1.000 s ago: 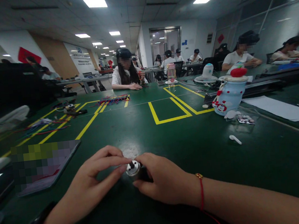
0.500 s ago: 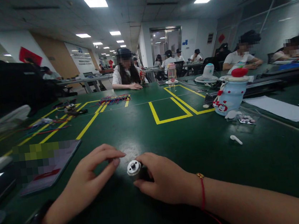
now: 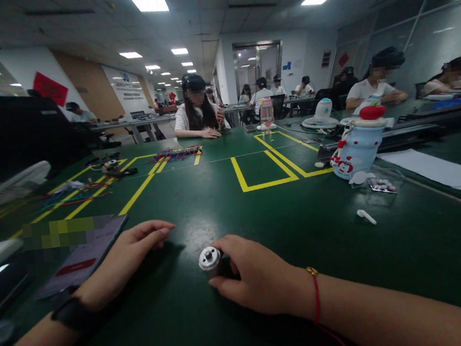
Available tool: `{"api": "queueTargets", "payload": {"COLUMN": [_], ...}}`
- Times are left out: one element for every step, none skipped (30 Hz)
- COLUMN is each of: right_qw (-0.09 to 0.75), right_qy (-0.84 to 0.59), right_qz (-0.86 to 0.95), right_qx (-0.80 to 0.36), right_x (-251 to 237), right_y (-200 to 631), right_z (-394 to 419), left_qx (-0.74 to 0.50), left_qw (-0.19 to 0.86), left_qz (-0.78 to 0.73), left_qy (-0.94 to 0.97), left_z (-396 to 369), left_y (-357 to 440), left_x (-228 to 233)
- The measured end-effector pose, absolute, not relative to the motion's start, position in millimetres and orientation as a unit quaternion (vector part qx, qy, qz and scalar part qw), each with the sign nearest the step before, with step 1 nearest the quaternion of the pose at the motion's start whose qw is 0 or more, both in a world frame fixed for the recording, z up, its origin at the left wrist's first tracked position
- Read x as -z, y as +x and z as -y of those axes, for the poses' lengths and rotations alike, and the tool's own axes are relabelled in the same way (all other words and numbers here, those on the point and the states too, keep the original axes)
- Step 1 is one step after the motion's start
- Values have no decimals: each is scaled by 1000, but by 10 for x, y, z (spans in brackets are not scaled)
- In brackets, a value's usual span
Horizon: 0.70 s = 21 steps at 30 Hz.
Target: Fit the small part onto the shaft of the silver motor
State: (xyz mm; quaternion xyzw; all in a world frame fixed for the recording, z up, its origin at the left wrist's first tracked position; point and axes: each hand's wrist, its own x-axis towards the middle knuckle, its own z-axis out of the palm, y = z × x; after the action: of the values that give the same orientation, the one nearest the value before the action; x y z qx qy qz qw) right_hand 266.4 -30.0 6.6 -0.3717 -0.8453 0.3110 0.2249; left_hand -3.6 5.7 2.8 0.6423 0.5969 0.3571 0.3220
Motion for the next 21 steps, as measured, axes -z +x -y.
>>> {"api": "queueTargets", "payload": {"right_qw": [225, 226, 226, 225, 224, 223, 223, 225, 227, 230, 232, 234, 236, 238, 241, 244, 245, 246, 246, 245, 244], "right_qy": [-372, -372, -372, -373, -373, -374, -374, -374, -373, -370, -368, -365, -362, -360, -358, -356, -354, -352, -352, -351, -351], "right_qz": [845, 845, 845, 844, 844, 844, 844, 845, 846, 847, 848, 849, 851, 852, 852, 853, 854, 854, 855, 855, 856], "right_qx": [-310, -311, -311, -312, -314, -314, -313, -310, -307, -305, -303, -301, -300, -298, -296, -293, -292, -292, -291, -291, -291], "right_x": [-70, -73, -76, -78, -79, -79, -78, -76, -74, -72, -70, -67, -64, -60, -56, -51, -46, -41, -37, -35, -33], "right_y": [2663, 2662, 2661, 2659, 2658, 2657, 2657, 2656, 2655, 2654, 2652, 2651, 2649, 2647, 2646, 2644, 2643, 2642, 2642, 2643, 2644], "right_z": [302, 302, 302, 302, 301, 300, 299, 298, 298, 297, 297, 296, 295, 293, 291, 289, 287, 286, 286, 285, 285], "left_qx": [-355, -351, -346, -339, -333, -323, -312, -298, -284, -276, -272, -280, -292, -307, -320, -331, -339, -345, -349, -352, -357], "left_qw": [322, 321, 321, 321, 322, 320, 315, 309, 301, 296, 297, 300, 298, 295, 290, 284, 279, 275, 271, 267, 265], "left_qz": [-595, -593, -591, -588, -586, -580, -566, -543, -514, -480, -451, -432, -422, -417, -416, -418, -421, -425, -428, -429, -431], "left_qy": [646, 650, 655, 660, 665, 676, 695, 721, 751, 779, 797, 803, 805, 803, 800, 797, 793, 791, 789, 787, 785], "left_z": [-50, -44, -37, -29, -15, 6, 34, 71, 115, 164, 215, 264, 308, 344, 371, 387, 394, 393, 388, 380, 371], "left_y": [-29, -23, -14, -2, 18, 45, 82, 127, 179, 236, 294, 351, 405, 452, 493, 526, 553, 574, 590, 600, 604], "left_x": [-37, -46, -56, -66, -78, -92, -108, -127, -147, -169, -191, -211, -228, -240, -246, -248, -245, -240, -235, -232, -232]}}
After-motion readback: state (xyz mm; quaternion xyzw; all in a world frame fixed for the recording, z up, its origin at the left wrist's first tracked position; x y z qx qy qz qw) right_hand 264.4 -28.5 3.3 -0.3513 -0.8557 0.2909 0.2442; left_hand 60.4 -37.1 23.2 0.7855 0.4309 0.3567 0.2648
